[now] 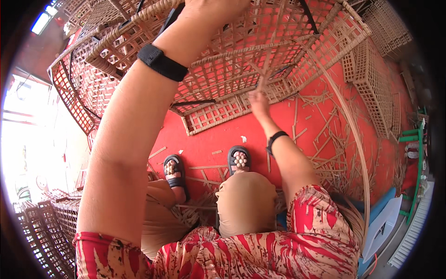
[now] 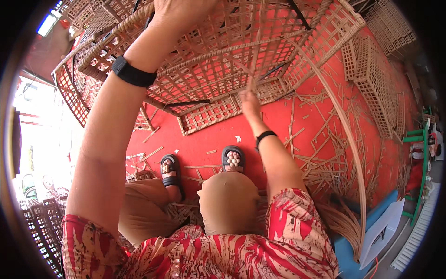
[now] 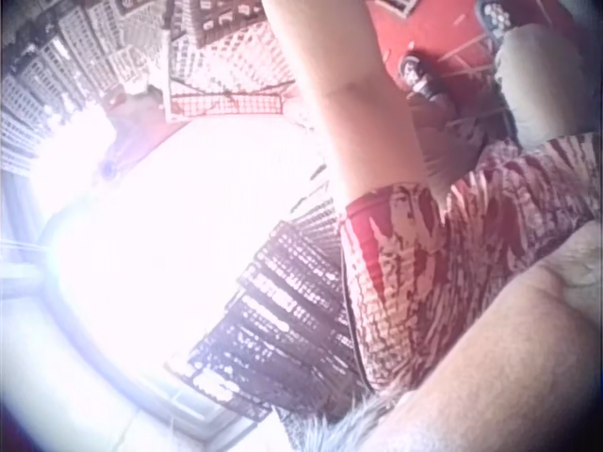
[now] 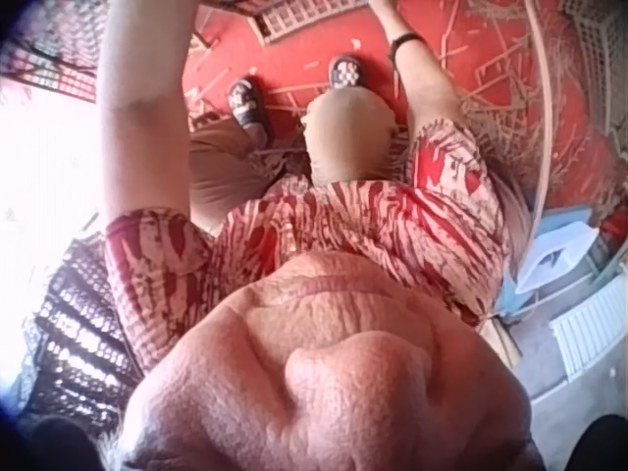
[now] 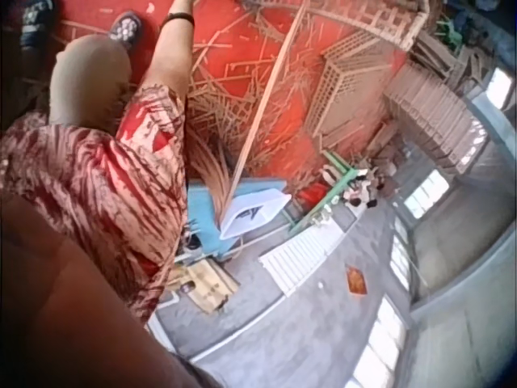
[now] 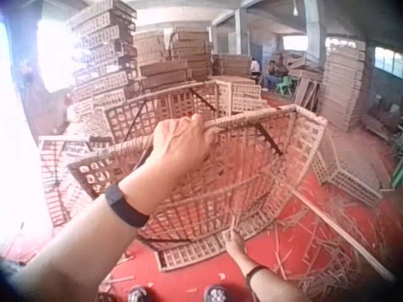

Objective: The recorder is weaving and securing wicker strips to a furniture frame using a pneumatic nail gun.

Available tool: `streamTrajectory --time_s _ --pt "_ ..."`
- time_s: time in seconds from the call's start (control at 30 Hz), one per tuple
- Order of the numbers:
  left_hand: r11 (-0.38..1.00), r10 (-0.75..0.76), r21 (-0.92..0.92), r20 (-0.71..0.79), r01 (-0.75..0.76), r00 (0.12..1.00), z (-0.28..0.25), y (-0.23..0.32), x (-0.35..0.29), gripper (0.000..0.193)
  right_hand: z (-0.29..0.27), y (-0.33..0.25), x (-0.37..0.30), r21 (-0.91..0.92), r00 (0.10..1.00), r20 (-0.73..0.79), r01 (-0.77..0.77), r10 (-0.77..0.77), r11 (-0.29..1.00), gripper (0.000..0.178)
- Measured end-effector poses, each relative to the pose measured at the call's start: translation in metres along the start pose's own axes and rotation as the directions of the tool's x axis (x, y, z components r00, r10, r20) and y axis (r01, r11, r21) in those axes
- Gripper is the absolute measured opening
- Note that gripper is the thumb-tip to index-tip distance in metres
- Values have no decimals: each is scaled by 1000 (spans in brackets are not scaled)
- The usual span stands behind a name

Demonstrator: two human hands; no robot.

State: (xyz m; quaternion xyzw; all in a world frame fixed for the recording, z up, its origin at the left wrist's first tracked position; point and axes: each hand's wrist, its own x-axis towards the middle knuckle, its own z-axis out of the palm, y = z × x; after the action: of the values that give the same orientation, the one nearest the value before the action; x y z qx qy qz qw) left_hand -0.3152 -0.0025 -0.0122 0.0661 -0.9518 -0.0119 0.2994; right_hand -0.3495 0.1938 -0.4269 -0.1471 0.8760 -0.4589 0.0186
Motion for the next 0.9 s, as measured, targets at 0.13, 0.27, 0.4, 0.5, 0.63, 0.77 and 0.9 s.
streamTrajectory --time_s 0.13,0.27,0.4,0.5,0.63,0.77,0.9 --pt "1000 -3 27 27 2 1000 -4 -7 0 49 57 -95 -44 205 843 493 129 -216 970 18" --pt "1000 -3 -10 38 3 999 -3 -1 0 47 44 -91 -62 -127 636 476 733 -607 668 21" --pt "999 41 -18 -60 -42 997 4 -5 -4 45 11 -57 -54 -356 584 674 793 -453 494 27" --pt "1000 26 -4 -30 -26 999 -12 -1 -4 45 13 -35 -82 -196 836 549 104 22 975 21" --pt "999 8 34 38 -10 999 -3 0 -6 46 61 -56 -176 416 455 888 -857 69 304 17" --pt "998 55 26 -91 -53 994 7 -4 -3 47 61 -43 -172 368 518 855 -645 29 670 16" --pt "998 59 14 -92 -58 994 7 -6 1 47 42 10 -146 -240 695 708 401 -123 884 17"
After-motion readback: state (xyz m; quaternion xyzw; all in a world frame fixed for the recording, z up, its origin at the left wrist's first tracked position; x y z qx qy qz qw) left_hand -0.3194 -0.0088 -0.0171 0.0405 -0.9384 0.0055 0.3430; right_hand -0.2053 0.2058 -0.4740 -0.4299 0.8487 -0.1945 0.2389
